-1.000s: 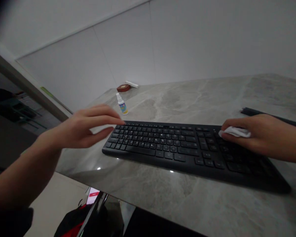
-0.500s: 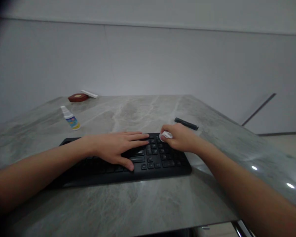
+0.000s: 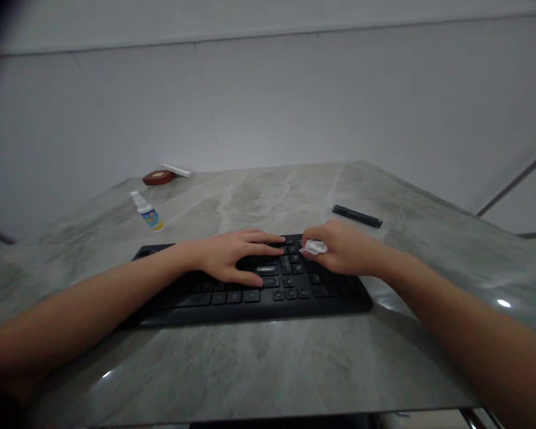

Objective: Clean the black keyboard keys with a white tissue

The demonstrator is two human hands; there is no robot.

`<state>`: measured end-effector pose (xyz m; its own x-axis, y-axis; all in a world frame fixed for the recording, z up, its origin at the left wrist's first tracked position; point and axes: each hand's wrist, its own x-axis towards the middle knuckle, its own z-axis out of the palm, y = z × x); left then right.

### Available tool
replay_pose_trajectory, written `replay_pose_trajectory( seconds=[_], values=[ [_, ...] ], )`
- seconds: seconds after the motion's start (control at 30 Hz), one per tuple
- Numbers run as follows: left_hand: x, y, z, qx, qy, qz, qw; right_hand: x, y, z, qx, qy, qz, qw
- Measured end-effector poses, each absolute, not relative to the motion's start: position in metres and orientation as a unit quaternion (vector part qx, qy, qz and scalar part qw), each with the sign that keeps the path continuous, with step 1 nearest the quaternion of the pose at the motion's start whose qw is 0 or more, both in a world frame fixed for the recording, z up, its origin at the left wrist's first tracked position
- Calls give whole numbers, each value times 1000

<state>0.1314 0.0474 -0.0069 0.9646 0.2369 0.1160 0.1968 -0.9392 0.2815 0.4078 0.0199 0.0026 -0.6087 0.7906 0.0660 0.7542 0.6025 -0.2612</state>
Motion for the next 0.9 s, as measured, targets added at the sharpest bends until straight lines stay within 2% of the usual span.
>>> replay_pose_trajectory(
  seconds=[0.3,0.67,0.9],
  values=[
    [131,50,-2,980,119,46,151,408,24,-4,-437,-892,82,85],
    [131,46,21,974,123,-107,155,415,30,-5,-475,-876,74,52],
    [130,43,26,973,130,-130,143,418,35,-8,-465,-878,98,63]
  ],
)
